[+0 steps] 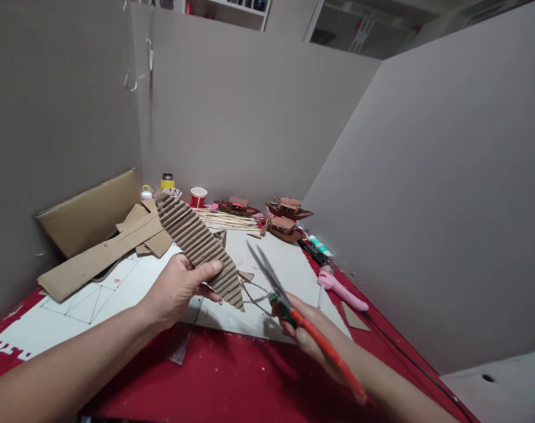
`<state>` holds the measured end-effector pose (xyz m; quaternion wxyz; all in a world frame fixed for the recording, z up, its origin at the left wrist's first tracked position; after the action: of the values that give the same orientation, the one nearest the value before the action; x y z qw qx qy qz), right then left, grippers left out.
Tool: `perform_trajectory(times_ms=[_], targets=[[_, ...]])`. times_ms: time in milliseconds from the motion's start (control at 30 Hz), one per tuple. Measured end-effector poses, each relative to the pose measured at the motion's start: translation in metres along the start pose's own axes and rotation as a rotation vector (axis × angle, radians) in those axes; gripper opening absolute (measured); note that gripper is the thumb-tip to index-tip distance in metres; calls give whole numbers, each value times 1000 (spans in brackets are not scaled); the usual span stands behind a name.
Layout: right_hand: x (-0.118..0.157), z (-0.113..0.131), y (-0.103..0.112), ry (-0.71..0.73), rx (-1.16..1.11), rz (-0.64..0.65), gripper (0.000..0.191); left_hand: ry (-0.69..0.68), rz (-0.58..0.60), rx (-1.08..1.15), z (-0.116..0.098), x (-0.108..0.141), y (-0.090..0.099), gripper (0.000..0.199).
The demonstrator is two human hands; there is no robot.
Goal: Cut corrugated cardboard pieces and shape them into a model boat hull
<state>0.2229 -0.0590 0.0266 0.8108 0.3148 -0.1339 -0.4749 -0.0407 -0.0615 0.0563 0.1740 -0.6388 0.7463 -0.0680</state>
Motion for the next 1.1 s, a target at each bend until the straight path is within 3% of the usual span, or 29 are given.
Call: perform_trajectory(times_ms=[133, 467, 767, 1100], targets=[[-3, 11, -6, 9, 69, 131, 30, -13, -16, 1, 1, 0, -1, 24], [-6, 25, -14, -22, 89, 215, 13, -32, -32, -16, 0, 2, -3, 21], [-3, 18, -22, -30, -14, 206, 38, -15, -18, -38, 0, 4, -5, 25], [-2, 17, -33, -73, -135, 125, 46, -5, -17, -31, -1, 5, -5, 32]])
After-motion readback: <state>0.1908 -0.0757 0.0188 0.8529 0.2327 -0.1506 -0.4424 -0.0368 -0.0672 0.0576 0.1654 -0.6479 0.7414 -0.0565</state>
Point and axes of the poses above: each hand's wrist, its own x-axis away from the middle knuckle, its own y-axis out of the back of the hand, z = x × y, the point moved 1 cm from there along -x, towards the middle knuckle, and after that the axes turned 7 degrees about -y, right-handed, at the moved point
